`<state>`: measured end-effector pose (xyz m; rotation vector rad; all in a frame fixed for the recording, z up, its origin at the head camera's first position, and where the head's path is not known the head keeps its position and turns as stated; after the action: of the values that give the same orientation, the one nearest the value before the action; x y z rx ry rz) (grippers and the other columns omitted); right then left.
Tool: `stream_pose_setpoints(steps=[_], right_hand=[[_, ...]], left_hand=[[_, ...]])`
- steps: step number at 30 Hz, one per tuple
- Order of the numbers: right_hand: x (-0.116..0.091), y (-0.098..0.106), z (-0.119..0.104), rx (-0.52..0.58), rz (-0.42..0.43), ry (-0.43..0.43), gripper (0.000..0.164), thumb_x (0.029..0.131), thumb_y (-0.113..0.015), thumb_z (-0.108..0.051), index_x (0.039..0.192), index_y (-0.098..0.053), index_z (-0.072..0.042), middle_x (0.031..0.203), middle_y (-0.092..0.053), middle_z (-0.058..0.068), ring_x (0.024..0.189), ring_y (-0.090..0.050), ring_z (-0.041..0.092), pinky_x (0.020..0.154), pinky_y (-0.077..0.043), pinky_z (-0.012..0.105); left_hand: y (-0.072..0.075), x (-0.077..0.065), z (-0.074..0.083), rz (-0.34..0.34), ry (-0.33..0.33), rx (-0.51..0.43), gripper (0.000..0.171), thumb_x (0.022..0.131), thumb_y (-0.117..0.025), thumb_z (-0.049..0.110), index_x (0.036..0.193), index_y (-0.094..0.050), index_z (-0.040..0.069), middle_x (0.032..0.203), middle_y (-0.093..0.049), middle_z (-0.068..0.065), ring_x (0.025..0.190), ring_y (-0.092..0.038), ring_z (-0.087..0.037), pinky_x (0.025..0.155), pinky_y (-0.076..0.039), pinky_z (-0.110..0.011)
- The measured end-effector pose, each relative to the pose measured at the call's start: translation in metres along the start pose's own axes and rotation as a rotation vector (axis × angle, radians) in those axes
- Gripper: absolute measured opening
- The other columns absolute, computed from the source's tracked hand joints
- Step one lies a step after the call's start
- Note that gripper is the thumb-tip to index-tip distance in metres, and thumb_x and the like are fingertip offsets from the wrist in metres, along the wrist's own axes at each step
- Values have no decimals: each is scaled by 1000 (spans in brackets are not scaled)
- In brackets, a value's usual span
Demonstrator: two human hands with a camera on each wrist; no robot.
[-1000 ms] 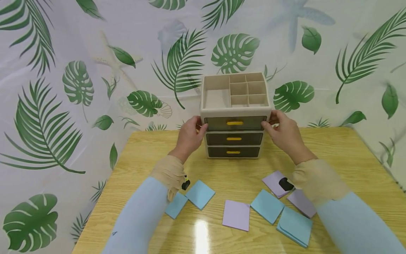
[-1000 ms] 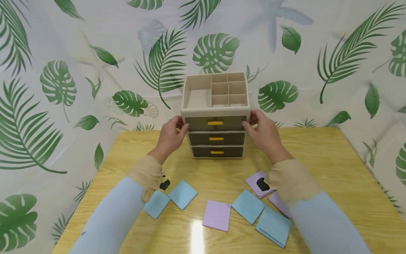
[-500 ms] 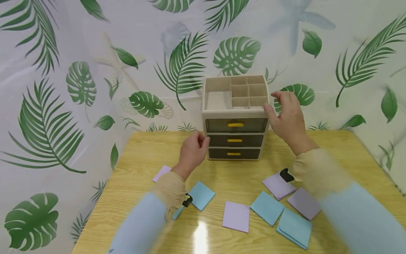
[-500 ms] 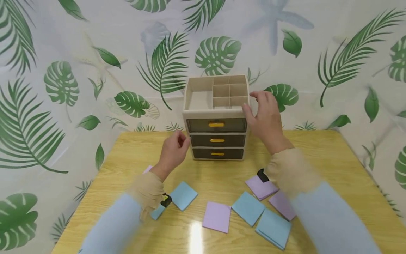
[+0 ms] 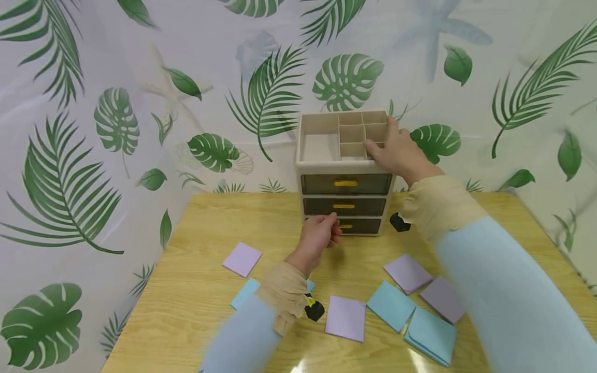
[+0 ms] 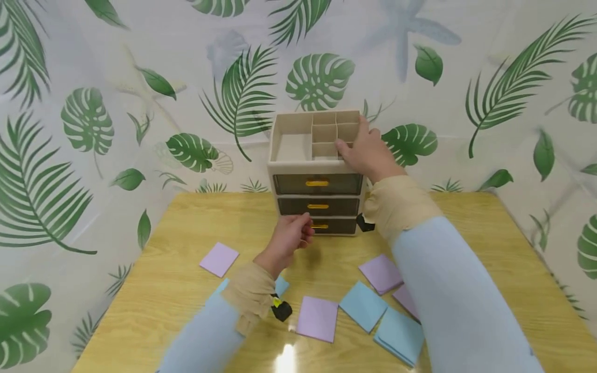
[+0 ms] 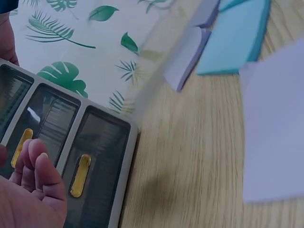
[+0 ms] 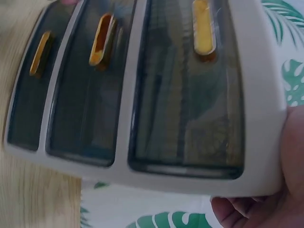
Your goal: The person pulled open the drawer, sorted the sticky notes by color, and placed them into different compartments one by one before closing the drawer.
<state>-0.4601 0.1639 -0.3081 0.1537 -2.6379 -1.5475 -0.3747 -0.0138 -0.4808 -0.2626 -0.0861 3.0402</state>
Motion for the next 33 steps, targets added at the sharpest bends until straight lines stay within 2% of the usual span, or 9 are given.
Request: stream_pose_setpoints(steps=[3,7,11,16,24,28,33], right_hand=[[2,-6,7,-7,-8,-14,89,92,-29,-66,144,25,-18,144,-22,36,120,-36,52,96,-34,62],[0,-10,7,-49,-28,-7,88,91,-24,-70,142,29,-22,136,-38,36,107,-50,49,87,-42,60],[0,-10,5,-97,-26,-6,88,90,-22,-71,142,29,-21,130,-45,35,98,-55,47,81,-45,58],[0,-7,6,-132,-10,-9,88,90,-21,-71,143,27,-19,127,-47,35,96,-56,46,80,-45,57],[0,-3,9,-131,-17,-28,87,91,-21,-71,142,28,-21,130,-44,36,99,-54,48,84,-44,59],[0,-5,8,-133,-22,-22,87,91,-21,-70,143,28,-19,128,-45,36,101,-53,48,85,-43,59],[2,-7,6,-135,-20,-21,87,91,-21,-70,143,27,-19,129,-45,35,103,-52,48,83,-44,59]], left_hand=[[-8,3,-3,12,30,-86,48,97,-50,39,108,-60,-7,74,-60,-3,60,-56,-16,54,-45,-24],[-11,7,1,57,47,-143,51,96,-51,44,107,-62,-5,74,-60,-2,58,-54,-14,53,-43,-24],[-13,12,2,122,65,-150,47,95,-53,41,101,-65,-4,72,-61,-2,55,-53,-12,51,-41,-24],[-16,18,1,163,72,-134,40,95,-53,35,96,-66,-3,69,-61,-2,53,-53,-12,47,-40,-21],[-19,23,3,172,-7,-136,35,97,-52,29,92,-67,-2,65,-59,-2,52,-55,-13,49,-44,-22],[-17,18,2,184,-19,-173,34,97,-53,28,92,-68,-3,62,-56,-2,50,-52,-12,52,-47,-25],[-16,9,0,179,-24,-183,35,97,-54,28,94,-67,-4,61,-54,-1,50,-51,-12,52,-48,-23]])
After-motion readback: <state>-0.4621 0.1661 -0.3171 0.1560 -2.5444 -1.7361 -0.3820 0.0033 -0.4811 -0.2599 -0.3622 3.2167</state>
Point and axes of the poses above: each hand's wrist, its own x-axis towards the middle knuckle, its own y-axis out of the back of the hand, z = x × y, the point moved 9 cm from there along x, towards the middle knuckle
